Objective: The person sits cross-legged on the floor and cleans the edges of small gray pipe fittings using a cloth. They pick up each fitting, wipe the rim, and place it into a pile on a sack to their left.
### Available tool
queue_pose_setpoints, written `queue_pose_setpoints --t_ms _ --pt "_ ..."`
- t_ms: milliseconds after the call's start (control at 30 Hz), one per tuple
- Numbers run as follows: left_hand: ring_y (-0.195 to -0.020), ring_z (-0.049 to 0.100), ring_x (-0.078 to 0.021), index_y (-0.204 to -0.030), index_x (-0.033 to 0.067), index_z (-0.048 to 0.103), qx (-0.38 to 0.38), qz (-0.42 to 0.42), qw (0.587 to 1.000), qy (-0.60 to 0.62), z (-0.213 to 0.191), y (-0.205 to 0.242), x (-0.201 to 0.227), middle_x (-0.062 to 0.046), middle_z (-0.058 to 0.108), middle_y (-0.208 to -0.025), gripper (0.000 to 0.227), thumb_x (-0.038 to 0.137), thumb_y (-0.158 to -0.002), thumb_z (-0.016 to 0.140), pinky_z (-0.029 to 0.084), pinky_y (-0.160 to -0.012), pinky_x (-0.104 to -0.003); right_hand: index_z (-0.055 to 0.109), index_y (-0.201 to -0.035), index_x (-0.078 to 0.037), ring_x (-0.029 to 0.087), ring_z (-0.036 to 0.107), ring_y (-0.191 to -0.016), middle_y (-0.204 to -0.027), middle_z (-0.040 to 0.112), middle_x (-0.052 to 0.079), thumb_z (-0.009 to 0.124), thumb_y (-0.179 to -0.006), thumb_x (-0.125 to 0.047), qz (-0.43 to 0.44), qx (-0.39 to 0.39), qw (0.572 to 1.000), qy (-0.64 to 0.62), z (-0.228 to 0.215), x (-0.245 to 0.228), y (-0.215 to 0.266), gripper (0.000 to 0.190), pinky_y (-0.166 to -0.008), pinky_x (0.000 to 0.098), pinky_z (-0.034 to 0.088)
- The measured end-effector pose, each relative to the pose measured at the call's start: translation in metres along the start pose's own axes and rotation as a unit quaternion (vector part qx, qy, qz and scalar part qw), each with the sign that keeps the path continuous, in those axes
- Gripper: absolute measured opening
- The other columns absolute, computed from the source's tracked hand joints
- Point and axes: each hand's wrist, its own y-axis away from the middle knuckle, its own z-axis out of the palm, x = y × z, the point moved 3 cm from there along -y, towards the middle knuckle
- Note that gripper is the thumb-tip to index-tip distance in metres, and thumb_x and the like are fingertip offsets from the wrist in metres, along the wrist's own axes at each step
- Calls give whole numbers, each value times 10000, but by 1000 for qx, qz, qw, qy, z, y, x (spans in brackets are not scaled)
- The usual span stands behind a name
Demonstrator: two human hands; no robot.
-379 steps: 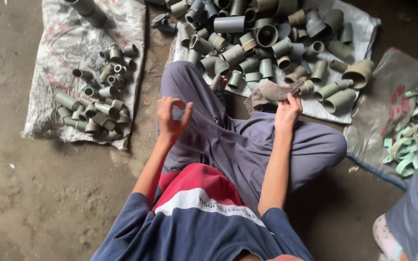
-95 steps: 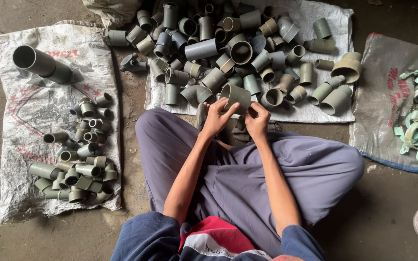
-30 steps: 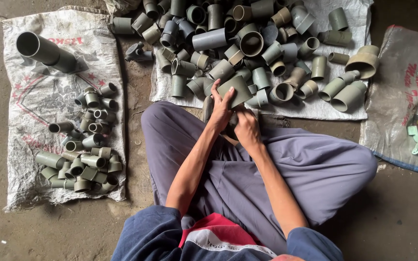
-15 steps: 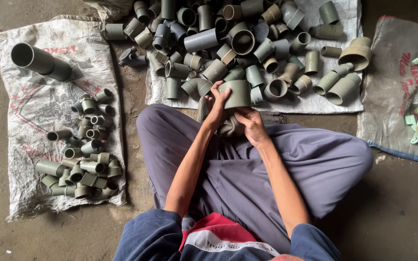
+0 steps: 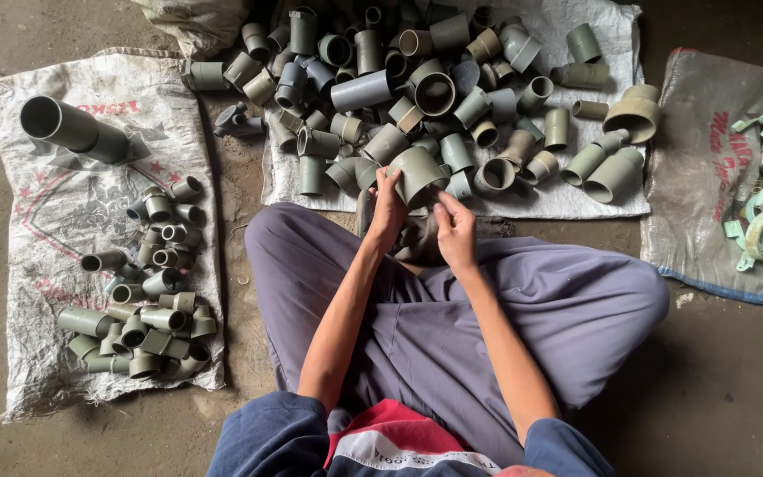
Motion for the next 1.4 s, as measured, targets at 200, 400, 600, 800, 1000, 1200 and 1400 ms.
queue_pose_setpoints --t_ms 200,400,600,800,1000,1200,1400 --pt "-1069 422 -191 -1137 207 472 -16 63 998 -15 20 35 34 -79 300 -1207 437 392 -912 798 462 -953 -437 712 -1220 -62 322 713 -951 -1007 720 126 530 -964 62 -220 -25 891 396 8 6 10 337 -813 386 587" --pt "-885 464 -106 -1097 189 459 -9 136 990 -39 22 45 45 33 451 -881 453 280 -875 843 422 -783 -286 736 -1162 -55 378 717 -958 -948 740 172 546 -940 47 -108 -59 966 227 22 -17 6 310 -840 448 571" --pt "-1163 289 -249 -1164 227 451 -32 100 991 -81 27 46 40 -64 366 -1083 469 430 -905 785 246 -1066 -379 751 -1113 -99 102 623 -965 -993 739 34 619 -967 -39 86 -70 989 -98 25 -26 7 205 -915 352 527" --pt "-1200 303 -248 -1301 298 395 -83 85 990 -78 32 59 54 -55 403 -1153 517 499 -933 698 219 -1120 -360 677 -1203 -63 224 709 -1008 -1044 724 110 636 -979 -102 235 -95 904 -344 24 -7 15 232 -908 376 568" --pt "-1303 315 -390 -1408 259 350 -47 56 994 -84 40 59 59 -276 388 -1350 605 537 -960 647 264 -1155 -508 628 -1317 -42 221 694 -1126 -1190 725 129 622 -1009 -130 177 -77 938 -287 9 -14 6 320 -976 373 565" --pt "-1281 457 -430 -1461 312 308 33 55 994 90 17 36 54 -286 325 -1460 635 491 -970 667 454 -1037 -589 720 -1106 -63 87 659 -990 -1004 709 22 658 -1011 -86 43 -43 997 -52 -20 -13 -10 116 -930 288 552" --pt "-1282 480 -445 -1472 280 296 42 61 989 125 12 32 49 -304 322 -1487 631 451 -988 663 477 -1029 -614 759 -996 -71 76 650 -894 -881 721 34 728 -977 -57 -71 -9 996 61 -40 -87 -23 38 -878 291 560"
